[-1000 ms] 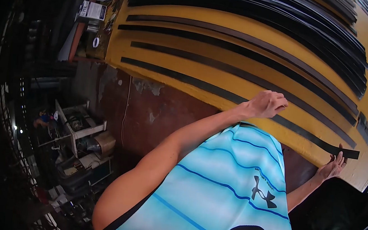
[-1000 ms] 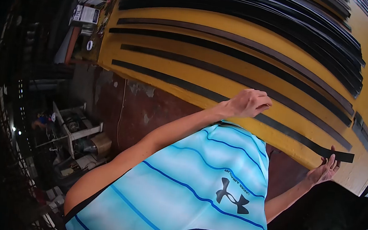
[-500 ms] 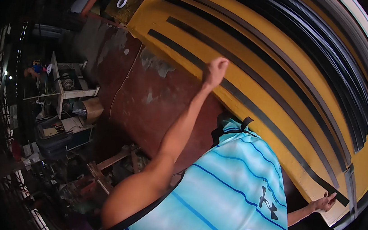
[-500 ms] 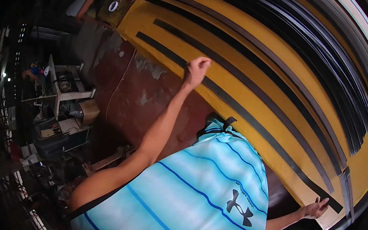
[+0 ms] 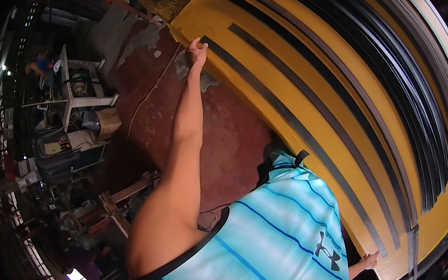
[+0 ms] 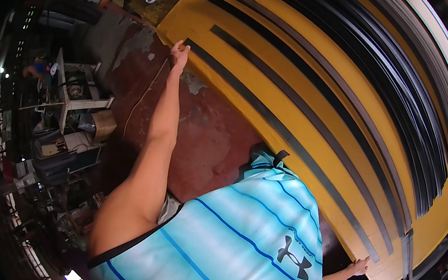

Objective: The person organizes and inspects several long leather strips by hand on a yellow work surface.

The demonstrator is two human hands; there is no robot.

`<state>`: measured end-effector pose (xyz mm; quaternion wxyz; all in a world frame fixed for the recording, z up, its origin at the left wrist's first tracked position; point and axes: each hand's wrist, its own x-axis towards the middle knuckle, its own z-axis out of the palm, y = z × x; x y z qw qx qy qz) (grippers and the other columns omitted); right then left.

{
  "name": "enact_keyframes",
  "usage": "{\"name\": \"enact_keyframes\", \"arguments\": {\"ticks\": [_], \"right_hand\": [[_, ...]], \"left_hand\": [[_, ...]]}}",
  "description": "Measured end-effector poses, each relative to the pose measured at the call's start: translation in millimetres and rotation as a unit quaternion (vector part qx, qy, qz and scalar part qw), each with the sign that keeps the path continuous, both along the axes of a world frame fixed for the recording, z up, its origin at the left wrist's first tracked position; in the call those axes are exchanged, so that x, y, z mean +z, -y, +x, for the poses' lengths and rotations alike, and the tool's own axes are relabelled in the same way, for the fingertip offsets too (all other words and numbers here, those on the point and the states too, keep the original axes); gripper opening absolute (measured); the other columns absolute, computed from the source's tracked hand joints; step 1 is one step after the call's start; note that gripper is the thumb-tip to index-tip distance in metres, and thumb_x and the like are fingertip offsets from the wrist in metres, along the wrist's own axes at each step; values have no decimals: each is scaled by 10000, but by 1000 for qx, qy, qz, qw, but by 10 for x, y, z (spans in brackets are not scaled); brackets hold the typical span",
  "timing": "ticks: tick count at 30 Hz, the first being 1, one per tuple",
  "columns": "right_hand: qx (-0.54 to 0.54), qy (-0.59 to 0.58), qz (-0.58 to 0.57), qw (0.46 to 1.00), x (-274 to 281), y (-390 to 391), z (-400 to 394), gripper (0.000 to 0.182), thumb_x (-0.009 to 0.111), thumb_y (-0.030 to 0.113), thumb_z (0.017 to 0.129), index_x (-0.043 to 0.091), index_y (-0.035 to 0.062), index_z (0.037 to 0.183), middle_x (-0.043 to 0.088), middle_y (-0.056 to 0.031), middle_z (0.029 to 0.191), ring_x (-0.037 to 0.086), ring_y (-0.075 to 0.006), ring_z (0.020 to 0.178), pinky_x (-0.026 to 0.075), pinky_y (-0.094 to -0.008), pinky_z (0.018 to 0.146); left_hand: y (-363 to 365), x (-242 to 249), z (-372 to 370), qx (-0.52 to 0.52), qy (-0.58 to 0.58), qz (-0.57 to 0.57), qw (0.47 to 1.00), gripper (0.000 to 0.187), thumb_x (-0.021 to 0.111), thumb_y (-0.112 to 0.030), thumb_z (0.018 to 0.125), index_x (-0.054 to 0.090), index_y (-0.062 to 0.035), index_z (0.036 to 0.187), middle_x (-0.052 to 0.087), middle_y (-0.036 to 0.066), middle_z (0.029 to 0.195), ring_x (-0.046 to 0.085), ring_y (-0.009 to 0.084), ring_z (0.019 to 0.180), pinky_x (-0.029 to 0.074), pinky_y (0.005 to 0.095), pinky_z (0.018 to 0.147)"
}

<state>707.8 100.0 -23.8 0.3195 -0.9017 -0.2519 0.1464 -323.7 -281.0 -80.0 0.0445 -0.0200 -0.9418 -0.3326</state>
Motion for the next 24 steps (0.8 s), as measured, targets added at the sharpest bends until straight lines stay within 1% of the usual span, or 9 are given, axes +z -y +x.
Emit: {"name": "enact_keyframes", "arguments": {"ticks": [3, 4, 7, 8, 10, 12, 16, 20, 24], "right_hand": [[85, 0, -20, 996, 6, 103, -459, 795, 811, 360, 869, 452, -16, 1470, 554, -57, 681, 475, -132, 529, 425, -280, 451], [108, 2, -15, 994, -69, 82, -559, 725, 789, 339, 884, 484, 7, 1452, 610, -88, 811, 530, -156, 568, 457, -298, 474], [228, 14, 47, 972, -362, -61, -731, 652, 753, 319, 921, 508, -8, 1429, 630, -156, 1119, 625, -191, 839, 526, -320, 673], [263, -14, 87, 961, -435, -136, -862, 622, 733, 307, 939, 512, -12, 1425, 618, -168, 1199, 632, -195, 936, 532, -322, 744], [327, 14, 100, 940, -214, -157, -1530, 563, 700, 275, 965, 529, -29, 1407, 609, -169, 1246, 606, -172, 1029, 512, -307, 815], [428, 121, 115, 888, -63, -226, -2030, 505, 686, 262, 975, 571, -31, 1371, 623, -128, 1228, 598, -141, 902, 508, -297, 753], [465, 32, 60, 883, 376, -156, -3296, 401, 672, 266, 989, 646, 76, 1341, 651, -32, 1184, 481, -62, 690, 469, -263, 635], [586, -58, 114, 800, 436, -37, -4390, 352, 695, 185, 982, 664, 128, 1327, 657, -37, 1225, 602, -75, 791, 515, -229, 707], [713, -164, 122, 670, 759, 307, -5517, 265, 668, 61, 977, 714, 107, 1234, 674, -61, 1252, 679, -129, 924, 556, -263, 789]], "left_hand": [[61, -390, -286, 7, -49, 9, 999, 350, 812, -255, 815, 695, -108, 1110, 721, 133, 939, 685, 333, 927, 540, 448, 885], [77, -386, -330, 6, -14, 74, 997, 339, 846, -205, 771, 665, -76, 1027, 699, 133, 878, 680, 324, 863, 547, 435, 845], [122, -161, -332, -45, 53, 134, 988, 379, 857, -161, 759, 626, -44, 1035, 694, 98, 856, 680, 292, 815, 552, 402, 778], [128, -64, -321, -60, 82, 165, 981, 348, 824, -145, 818, 604, -33, 1064, 713, 72, 886, 702, 225, 777, 547, 316, 682], [27, 376, -119, -51, 131, 240, 960, 299, 798, -136, 858, 602, -42, 1063, 711, 62, 886, 703, 179, 758, 540, 274, 661], [-100, 847, 131, -59, 179, 345, 920, 192, 737, -137, 937, 626, -42, 1061, 723, 50, 896, 727, 136, 761, 539, 205, 615], [-232, 1392, 448, -98, 183, 370, 906, 205, 715, -132, 950, 635, -33, 1110, 732, 53, 911, 725, 134, 771, 535, 217, 635], [-400, 1813, 800, -166, 158, 391, 891, 182, 697, -121, 956, 650, -28, 1105, 733, 56, 911, 714, 132, 754, 526, 232, 663], [-532, 2063, 1048, -228, 131, 400, 878, 151, 693, -94, 948, 650, -21, 1074, 714, 45, 890, 684, 116, 720, 521, 236, 667]]}}
